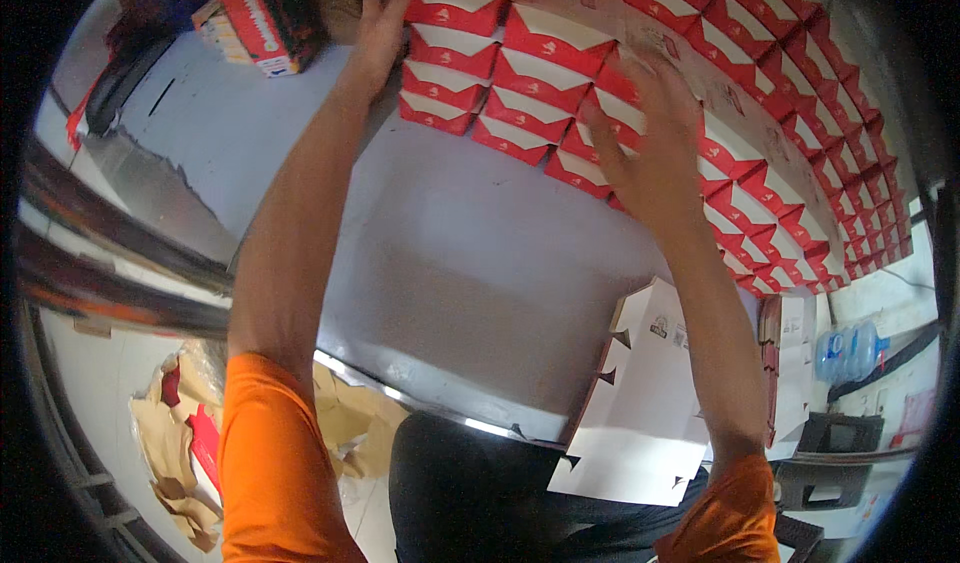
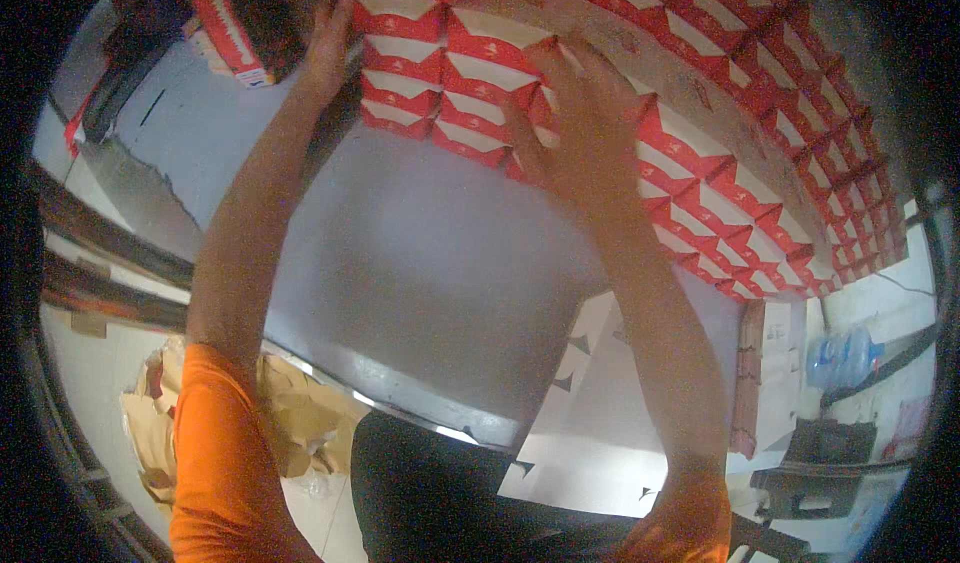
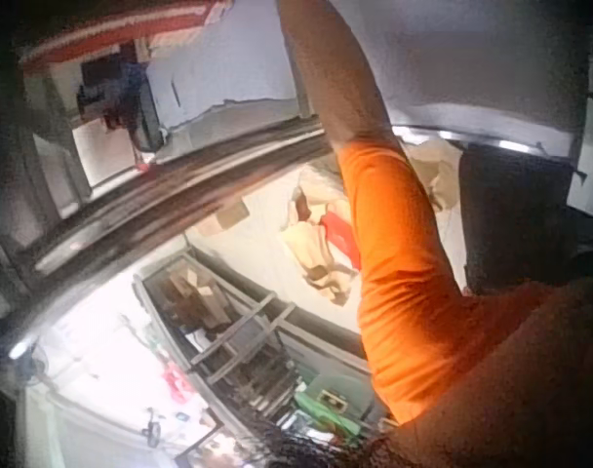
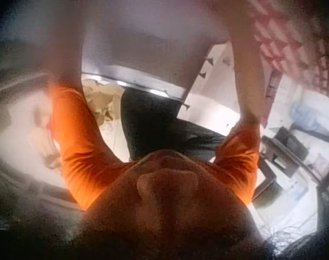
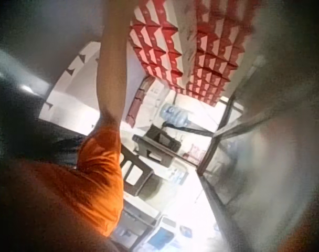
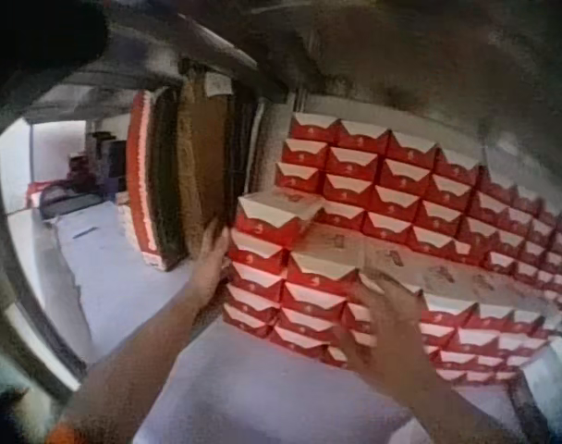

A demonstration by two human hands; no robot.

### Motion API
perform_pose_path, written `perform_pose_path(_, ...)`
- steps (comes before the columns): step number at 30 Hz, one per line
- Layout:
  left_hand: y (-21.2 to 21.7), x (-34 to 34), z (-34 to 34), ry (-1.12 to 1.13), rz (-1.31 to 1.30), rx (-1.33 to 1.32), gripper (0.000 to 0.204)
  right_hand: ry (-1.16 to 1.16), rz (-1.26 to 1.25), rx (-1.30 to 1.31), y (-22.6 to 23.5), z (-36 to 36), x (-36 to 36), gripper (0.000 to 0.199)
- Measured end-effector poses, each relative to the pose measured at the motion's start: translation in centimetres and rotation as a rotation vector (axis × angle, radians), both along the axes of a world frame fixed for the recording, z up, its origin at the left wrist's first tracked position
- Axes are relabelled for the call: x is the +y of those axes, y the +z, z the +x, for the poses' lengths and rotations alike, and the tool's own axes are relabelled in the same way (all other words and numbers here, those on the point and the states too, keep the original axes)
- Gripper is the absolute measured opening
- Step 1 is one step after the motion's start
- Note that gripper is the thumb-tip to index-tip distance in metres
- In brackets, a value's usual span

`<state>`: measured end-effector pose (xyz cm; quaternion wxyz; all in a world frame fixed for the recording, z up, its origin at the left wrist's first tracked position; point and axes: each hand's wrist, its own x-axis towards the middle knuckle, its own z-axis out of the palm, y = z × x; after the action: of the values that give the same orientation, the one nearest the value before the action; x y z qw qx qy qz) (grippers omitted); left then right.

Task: The person assembles small red and white cardboard boxes by folding flat sheets and inserting red inserts. They repeatedly pick up a flat sheet, fold it into a box shape, insert a red piece, and place the finished box on a nearby stack.

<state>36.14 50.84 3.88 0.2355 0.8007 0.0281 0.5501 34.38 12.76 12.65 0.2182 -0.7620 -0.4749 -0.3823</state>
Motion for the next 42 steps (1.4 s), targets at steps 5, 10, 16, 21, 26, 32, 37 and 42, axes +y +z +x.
perform_pose_path(5,2.1,-5.4,4.7,-0.907,-0.872,0.118,0.065,-0.382,0.429,0.234,-1.1,-3.4,-23.4,0.033)
perform_pose_path(10,-3.6,6.7,3.3,-0.384,-0.233,0.221,0.057,-0.753,0.981,0.227,-1.6,8.3,-50.0,0.041)
perform_pose_path(16,0.7,-3.9,-0.3,-0.645,-1.088,0.194,0.072,-0.622,1.178,0.881,-4.6,15.0,-52.2,0.077)
perform_pose_path(21,1.2,-6.2,1.7,-0.616,-1.012,0.218,0.077,-0.234,0.887,0.979,-4.0,17.2,-49.5,0.067)
perform_pose_path(26,0.9,-5.3,2.2,-0.661,-0.993,0.213,0.081,-0.211,0.945,0.910,-3.8,17.6,-50.1,0.066)
perform_pose_path(32,-1.7,-3.6,2.5,-0.580,-1.023,0.126,0.078,-0.537,0.924,0.274,-6.2,11.1,-46.7,0.041)
perform_pose_path(37,-4.9,-2.5,0.2,-0.180,-0.720,-0.097,0.055,-0.279,0.483,0.807,-10.0,8.4,-39.8,0.038)
perform_pose_path(42,-9.3,-15.1,-9.7,-0.111,-0.486,0.034,0.017,-0.428,0.126,0.698,-8.1,7.4,-34.5,0.037)
